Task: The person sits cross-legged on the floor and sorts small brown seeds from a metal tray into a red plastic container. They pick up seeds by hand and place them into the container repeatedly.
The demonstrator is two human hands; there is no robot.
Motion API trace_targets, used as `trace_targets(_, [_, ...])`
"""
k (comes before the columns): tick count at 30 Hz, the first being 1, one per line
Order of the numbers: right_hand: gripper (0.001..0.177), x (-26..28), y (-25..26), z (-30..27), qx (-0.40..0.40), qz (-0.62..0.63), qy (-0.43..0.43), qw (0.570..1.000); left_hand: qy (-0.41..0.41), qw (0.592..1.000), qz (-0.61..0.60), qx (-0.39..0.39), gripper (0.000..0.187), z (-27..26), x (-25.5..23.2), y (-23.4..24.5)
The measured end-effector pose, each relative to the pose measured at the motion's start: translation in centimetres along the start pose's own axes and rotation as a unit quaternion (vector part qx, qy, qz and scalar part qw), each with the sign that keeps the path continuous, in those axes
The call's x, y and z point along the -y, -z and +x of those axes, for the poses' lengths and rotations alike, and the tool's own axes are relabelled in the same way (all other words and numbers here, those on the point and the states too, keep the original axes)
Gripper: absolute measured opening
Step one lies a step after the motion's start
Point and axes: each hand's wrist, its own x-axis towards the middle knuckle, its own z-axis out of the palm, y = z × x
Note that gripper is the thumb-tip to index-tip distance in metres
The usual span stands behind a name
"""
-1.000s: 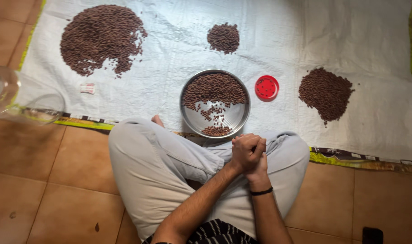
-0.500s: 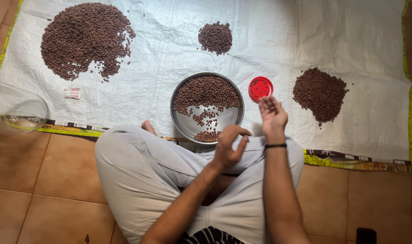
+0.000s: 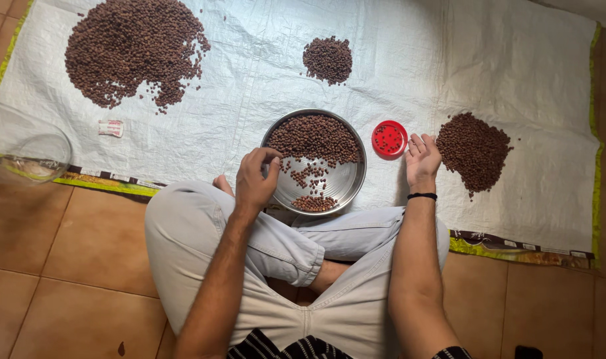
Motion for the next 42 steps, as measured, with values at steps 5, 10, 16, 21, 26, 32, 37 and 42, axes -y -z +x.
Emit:
trace_targets(5, [0.072, 1.4, -1.7, -2.9, 0.012, -0.051, 0.039, 0.998, -0.036, 0.997, 0.055, -0.032, 0.014, -0.4, 0.8, -0.7])
trace_targets(10, [0.050, 2.4, -5.6, -7.1, 0.002, -0.180, 0.122, 0.976, -0.080, 0.991, 0.103, -0.029, 0.017, -0.6, 2.7, -2.0])
trace_targets(16, [0.025, -0.3, -11.5, -16.5, 0.179, -0.431, 0.248, 0.849, -0.144, 0.970, 0.191, 0.032, 0.019, -0.7, 4.2, -3.9])
trace_targets(21, [0.033, -1.5, -16.3, -21.0, 0.262, -0.541, 0.279, 0.749, -0.151, 0.953, 0.256, 0.067, 0.021, -0.8, 4.9, -4.9])
trace_targets(26, [0.055, -1.2, -18.0, -21.2, 0.282, -0.588, 0.363, 0.666, -0.158, 0.945, 0.265, 0.106, 0.019, -0.8, 4.9, -5.4])
trace_targets(32, [0.039, -1.6, -17.6, -20.3, 0.303, -0.518, 0.142, 0.787, -0.101, 0.959, 0.206, 0.167, 0.012, -0.8, 4.4, -5.4])
trace_targets(37, [0.018, -1.8, -18.4, -21.5, 0.271, -0.599, 0.247, 0.711, -0.079, 0.968, 0.192, 0.139, 0.017, -0.8, 3.7, -4.9])
trace_targets(42, [0.018, -2.3, -19.9, -22.3, 0.280, -0.637, 0.339, 0.633, -0.098, 0.962, 0.212, 0.144, 0.026, -1.1, 3.1, -5.2])
